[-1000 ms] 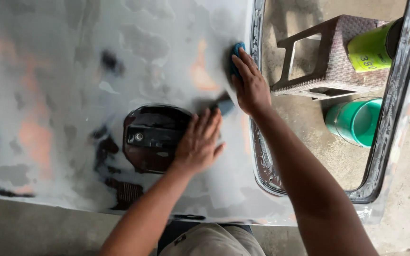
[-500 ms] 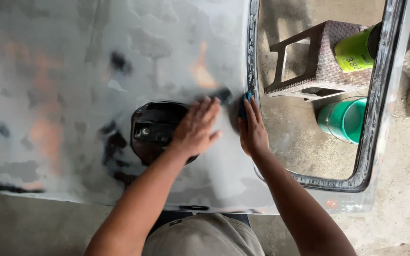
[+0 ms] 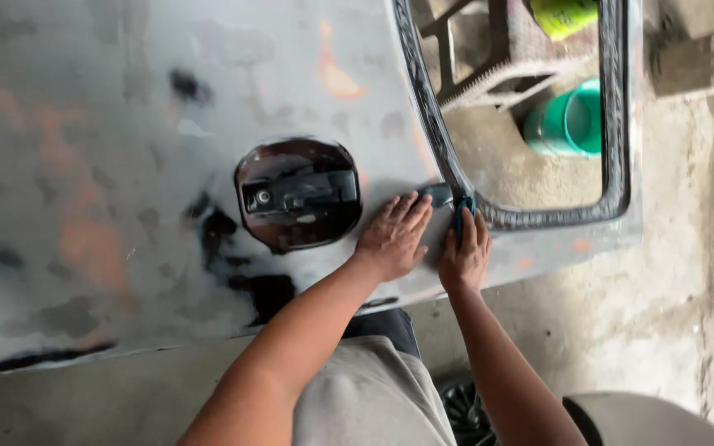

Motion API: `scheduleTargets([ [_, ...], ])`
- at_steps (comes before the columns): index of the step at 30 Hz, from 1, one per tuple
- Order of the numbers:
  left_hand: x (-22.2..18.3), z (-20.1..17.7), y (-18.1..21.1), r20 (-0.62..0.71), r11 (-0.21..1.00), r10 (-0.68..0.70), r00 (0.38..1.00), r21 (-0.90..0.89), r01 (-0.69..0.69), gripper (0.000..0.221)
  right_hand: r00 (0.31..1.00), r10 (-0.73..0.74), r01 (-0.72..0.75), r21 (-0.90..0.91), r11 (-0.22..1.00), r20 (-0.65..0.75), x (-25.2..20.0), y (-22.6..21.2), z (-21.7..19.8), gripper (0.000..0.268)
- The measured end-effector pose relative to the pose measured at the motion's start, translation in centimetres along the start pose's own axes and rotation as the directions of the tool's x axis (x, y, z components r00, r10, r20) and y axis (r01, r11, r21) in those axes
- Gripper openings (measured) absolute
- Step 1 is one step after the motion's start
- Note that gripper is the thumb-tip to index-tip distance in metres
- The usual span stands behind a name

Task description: The person scrubs a large, detached car door panel with a black sanding block and a blue cloth. They repeatedly dip the cloth into a green bucket of water to clean it before resuming scrubbing the surface and edges of the panel.

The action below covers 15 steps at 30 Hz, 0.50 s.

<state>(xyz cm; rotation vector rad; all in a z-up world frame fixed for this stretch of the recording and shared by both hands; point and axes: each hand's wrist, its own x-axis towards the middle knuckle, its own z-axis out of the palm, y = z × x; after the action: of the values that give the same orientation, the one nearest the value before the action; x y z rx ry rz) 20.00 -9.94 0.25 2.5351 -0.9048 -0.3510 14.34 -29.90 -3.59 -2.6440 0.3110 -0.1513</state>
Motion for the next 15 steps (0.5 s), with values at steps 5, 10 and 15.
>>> scheduleTargets([
  [5,-2.8,0.7,-3.4,0.029,0.995,0.095,0.995,-0.042,-0.094,0.084,0.991,0.119,-0.120,0.008,0.993,0.061,-1.2,-1.9,-2.7,0.053],
  [10,-4.9,-3.4,-2.9,-0.010,0.961,-0.206,0.978,0.187,0.205,0.084,0.926,0.325,-0.326,-0.027,0.945,0.194,-1.9,-4.3,-4.3,0.057],
  [15,-6.3,-1.7,-1.7,0.297,0.965,0.078,0.952,0.217,-0.147,0.094,0.966,0.114,-0.091,-0.108,0.990,0.234,-2.8,-2.7,-4.4,0.057],
])
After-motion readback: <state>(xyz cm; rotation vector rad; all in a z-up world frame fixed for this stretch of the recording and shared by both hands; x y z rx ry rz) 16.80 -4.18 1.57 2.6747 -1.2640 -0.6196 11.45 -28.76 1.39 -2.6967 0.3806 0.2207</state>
